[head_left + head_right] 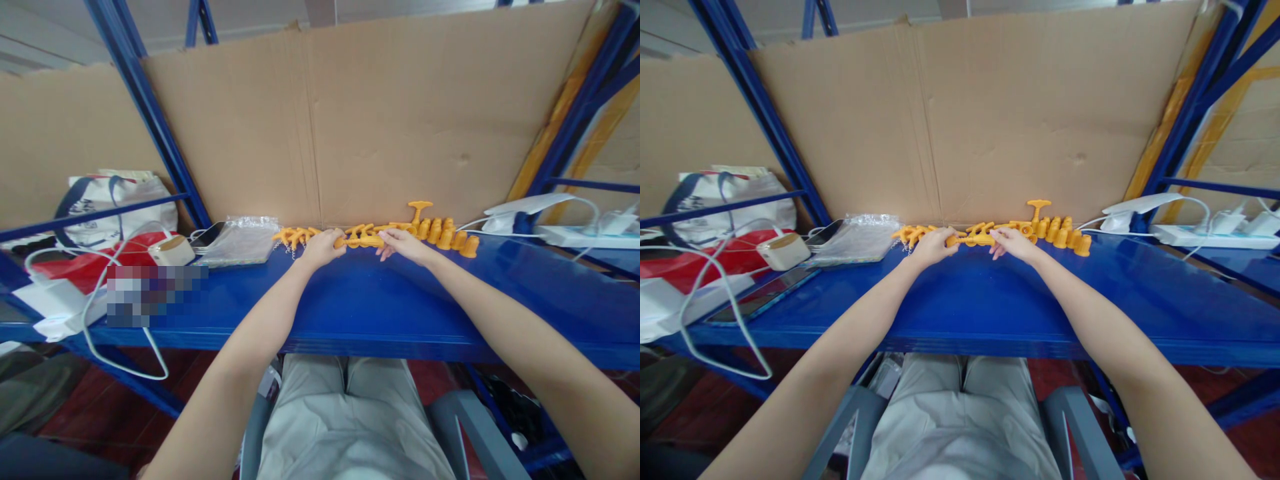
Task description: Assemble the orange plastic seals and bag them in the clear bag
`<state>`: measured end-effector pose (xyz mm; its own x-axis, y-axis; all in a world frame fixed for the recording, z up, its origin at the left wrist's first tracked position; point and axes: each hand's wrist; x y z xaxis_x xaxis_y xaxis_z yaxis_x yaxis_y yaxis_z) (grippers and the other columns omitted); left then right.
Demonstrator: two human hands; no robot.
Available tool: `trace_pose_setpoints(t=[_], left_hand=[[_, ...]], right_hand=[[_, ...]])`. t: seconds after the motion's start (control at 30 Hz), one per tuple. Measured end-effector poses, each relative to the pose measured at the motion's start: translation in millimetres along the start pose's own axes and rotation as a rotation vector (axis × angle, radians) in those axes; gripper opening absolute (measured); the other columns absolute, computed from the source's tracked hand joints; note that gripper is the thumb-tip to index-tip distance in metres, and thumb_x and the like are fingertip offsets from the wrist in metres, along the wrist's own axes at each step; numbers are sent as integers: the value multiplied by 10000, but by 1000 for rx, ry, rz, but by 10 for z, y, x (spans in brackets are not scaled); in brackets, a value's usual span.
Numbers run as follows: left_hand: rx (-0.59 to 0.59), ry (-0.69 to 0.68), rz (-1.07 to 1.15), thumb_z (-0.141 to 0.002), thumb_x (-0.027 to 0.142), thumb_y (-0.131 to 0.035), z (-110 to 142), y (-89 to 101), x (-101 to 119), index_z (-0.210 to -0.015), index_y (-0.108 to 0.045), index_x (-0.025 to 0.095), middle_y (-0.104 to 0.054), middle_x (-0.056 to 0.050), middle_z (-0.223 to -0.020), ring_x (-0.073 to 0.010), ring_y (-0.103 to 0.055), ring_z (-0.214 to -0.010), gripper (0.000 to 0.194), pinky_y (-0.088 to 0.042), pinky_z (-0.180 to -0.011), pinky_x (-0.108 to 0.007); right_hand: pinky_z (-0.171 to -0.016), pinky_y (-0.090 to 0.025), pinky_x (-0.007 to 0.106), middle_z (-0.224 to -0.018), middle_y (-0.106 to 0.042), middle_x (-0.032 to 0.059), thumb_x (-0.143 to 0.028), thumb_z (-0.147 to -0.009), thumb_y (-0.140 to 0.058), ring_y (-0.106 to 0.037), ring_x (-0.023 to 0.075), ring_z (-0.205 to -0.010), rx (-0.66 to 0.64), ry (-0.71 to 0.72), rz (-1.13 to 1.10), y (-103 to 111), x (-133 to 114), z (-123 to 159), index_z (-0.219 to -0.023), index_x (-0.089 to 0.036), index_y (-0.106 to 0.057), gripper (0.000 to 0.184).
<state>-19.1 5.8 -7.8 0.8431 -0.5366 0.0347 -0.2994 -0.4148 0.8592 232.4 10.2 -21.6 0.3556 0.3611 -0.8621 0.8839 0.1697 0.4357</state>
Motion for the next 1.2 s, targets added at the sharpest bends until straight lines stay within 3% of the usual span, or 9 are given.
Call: trace_pose_setpoints(t=[0.13, 0.33, 0.47, 0.63, 0.8, 0.9, 0.97, 1.07, 1.2], left_hand=[[-25, 3, 17, -839, 235, -615, -15, -25, -4, -1089, -678, 185, -734, -85, -1070, -233, -679, -994, 263, -509, -875, -323], [-18, 30, 46, -857, 256, -641, -20, -31, -1, -1073, -677, 180, -744, -82, -1048, -234, -682, -985, 232, -504, -857, -322], [12, 41, 77, -897, 310, -633, -10, -32, 13, -1077, -669, 173, -740, -88, -1057, -227, -680, -990, 229, -498, -865, -317], [5, 57, 83, -903, 330, -643, -2, -29, 42, -1081, -666, 173, -734, -84, -1069, -220, -674, -1006, 238, -493, -876, -303], [11, 64, 83, -898, 335, -645, -4, -40, 47, -1062, -669, 183, -745, -70, -1021, -220, -682, -965, 225, -498, -841, -304], [30, 73, 79, -893, 329, -652, -2, -48, 49, -1049, -670, 188, -751, -63, -999, -216, -687, -945, 211, -497, -815, -294], [35, 69, 81, -886, 318, -662, 4, -44, 59, -1046, -671, 184, -751, -66, -1006, -216, -688, -950, 209, -495, -816, -291], [48, 50, 84, -877, 310, -675, 12, -32, 83, -1039, -671, 182, -748, -70, -1030, -220, -687, -968, 206, -492, -829, -292], [52, 48, 83, -871, 327, -683, 8, -32, 102, -1022, -671, 184, -745, -74, -1028, -224, -685, -962, 208, -490, -822, -295]], right_hand=[[-594, -583, 281, -792, -750, 92, -532, -994, -475, -710, 171, -602, -18, -73, -4, -9, -32, 24, -989, -194, -556, 348], [-602, -578, 271, -893, -759, 52, -336, -904, -684, -717, 156, -654, -105, -82, -22, 28, -60, 87, -1160, -226, -501, 334], [-593, -561, 278, -833, -757, 80, -446, -943, -611, -689, 153, -589, -101, -80, -22, -11, -91, 91, -993, -196, -547, 263], [-564, -508, 256, -811, -761, 136, -580, -997, -417, -679, 154, -569, -79, -156, 29, -18, -144, 94, -846, -167, -581, 469], [-621, -496, 233, -995, -776, 113, -437, -920, -650, -728, 165, -755, -106, -87, 52, 52, -191, 143, -1068, -176, -608, 302], [-613, -481, 233, -860, -772, 75, -383, -895, -700, -706, 148, -665, -70, -91, -6, 44, -215, 153, -1056, -179, -571, 290], [-591, -476, 240, -731, -743, 66, -453, -931, -640, -673, 139, -578, -62, -109, -30, 17, -224, 146, -922, -171, -576, 289], [-540, -467, 259, -605, -687, 80, -610, -966, -476, -614, 137, -474, -48, -180, -16, -10, -225, 136, -750, -165, -577, 504], [-520, -468, 251, -751, -739, 106, -629, -950, -489, -651, 147, -531, -87, -248, 15, 36, -217, 150, -860, -156, -632, 502]])
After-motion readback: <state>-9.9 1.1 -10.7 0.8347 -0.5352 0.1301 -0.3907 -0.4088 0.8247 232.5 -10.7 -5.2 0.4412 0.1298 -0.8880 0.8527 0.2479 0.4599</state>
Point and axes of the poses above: each hand's wrist, its own z-axis away from the middle knuckle, its own y-axis out of the back of the hand, x = y × z
